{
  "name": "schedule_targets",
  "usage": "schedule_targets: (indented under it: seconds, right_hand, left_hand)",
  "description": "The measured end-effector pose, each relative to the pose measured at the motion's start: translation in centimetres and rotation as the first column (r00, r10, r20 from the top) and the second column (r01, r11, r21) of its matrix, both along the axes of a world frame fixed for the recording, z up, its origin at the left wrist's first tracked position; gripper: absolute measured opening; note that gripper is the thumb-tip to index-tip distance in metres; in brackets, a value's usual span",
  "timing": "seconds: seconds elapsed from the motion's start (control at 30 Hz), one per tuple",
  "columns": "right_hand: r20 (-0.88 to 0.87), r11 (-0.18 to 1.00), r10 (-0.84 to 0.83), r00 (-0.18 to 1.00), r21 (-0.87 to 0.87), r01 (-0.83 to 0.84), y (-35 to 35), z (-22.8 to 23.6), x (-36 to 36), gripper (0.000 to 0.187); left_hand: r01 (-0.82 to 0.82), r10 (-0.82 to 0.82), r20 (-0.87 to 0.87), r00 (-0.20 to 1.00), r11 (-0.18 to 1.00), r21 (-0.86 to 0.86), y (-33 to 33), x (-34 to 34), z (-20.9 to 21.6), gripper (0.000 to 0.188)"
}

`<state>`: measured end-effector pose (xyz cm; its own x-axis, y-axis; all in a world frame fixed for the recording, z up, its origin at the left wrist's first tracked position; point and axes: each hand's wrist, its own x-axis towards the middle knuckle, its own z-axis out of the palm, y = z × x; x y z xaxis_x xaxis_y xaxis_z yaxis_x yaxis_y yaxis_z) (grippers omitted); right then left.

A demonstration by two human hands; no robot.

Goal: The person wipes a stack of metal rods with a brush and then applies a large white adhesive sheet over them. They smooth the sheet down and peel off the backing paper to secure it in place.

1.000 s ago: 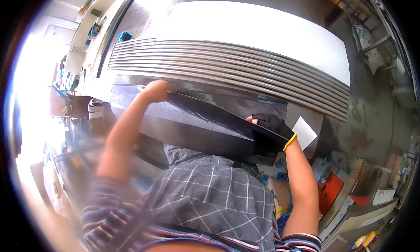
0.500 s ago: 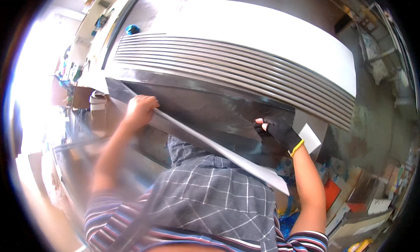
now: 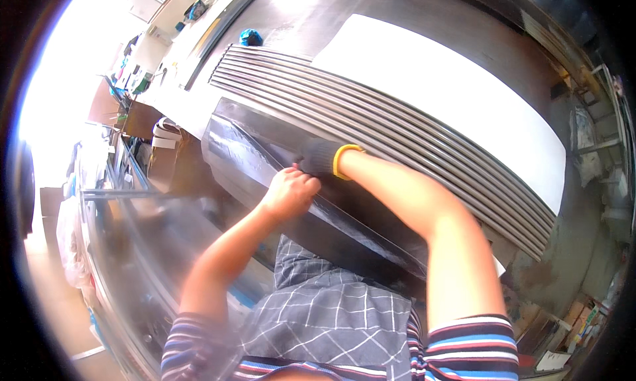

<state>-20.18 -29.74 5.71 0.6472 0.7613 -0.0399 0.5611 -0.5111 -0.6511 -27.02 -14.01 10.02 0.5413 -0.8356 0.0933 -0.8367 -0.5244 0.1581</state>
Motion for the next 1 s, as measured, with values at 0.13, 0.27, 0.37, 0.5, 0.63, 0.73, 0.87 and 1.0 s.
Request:
schedule_targets:
  seconds: [0.13, 0.27, 0.37, 0.5, 0.63, 0.73, 0.87, 1.0]
  right_hand:
    - [-0.096, 0.987, -0.163, 0.982, -0.014, 0.163, 4.9, -2.7, 0.9, 0.026]
    - [-0.38, 0.937, -0.3, 0.875, 0.055, 0.345, 5.1, -5.3, 0.1, 0.023]
    - [-0.651, 0.917, -0.303, 0.696, -0.001, 0.398, 5.0, -3.0, 0.0, 0.034]
    - [-0.487, 0.944, -0.293, 0.823, -0.008, 0.331, 3.4, -0.9, -0.2, 0.038]
    - [-0.699, 0.962, 0.013, 0.715, 0.203, 0.181, -5.7, 4.3, -1.8, 0.047]
    - [-0.83, 0.968, -0.106, 0.547, 0.039, 0.247, -17.3, 11.9, -6.6, 0.051]
    - [-0.715, 0.922, -0.232, 0.659, 0.053, 0.383, -31.3, 12.2, -20.7, 0.071]
    - [-0.617, 0.712, -0.577, 0.535, -0.058, 0.7, -30.1, 13.6, -32.5, 0.083]
  left_hand:
    - [0.006, -0.007, -0.027, 1.0, 0.999, -0.032, 1.3, -0.7, 0.7, 0.017]
    - [-0.001, -0.009, -0.068, 0.998, 0.99, -0.142, 3.7, -2.6, 5.3, 0.017]
    - [0.047, -0.047, 0.006, 0.999, 0.975, -0.218, 4.6, -3.9, 9.9, 0.016]
    - [0.016, -0.005, 0.09, 0.996, 0.991, -0.131, 4.6, -2.4, 14.1, 0.016]
    - [-0.167, 0.153, 0.227, 0.962, 0.985, 0.041, 5.6, -0.3, 13.2, 0.013]
    - [-0.223, 0.244, 0.215, 0.945, 0.967, -0.121, 5.9, 1.8, 10.9, 0.014]
    - [-0.269, 0.306, 0.256, 0.917, 0.948, -0.17, 3.1, 3.4, 9.7, 0.015]
    - [-0.204, 0.238, 0.479, 0.845, 0.971, -0.123, 1.0, 4.2, 10.0, 0.013]
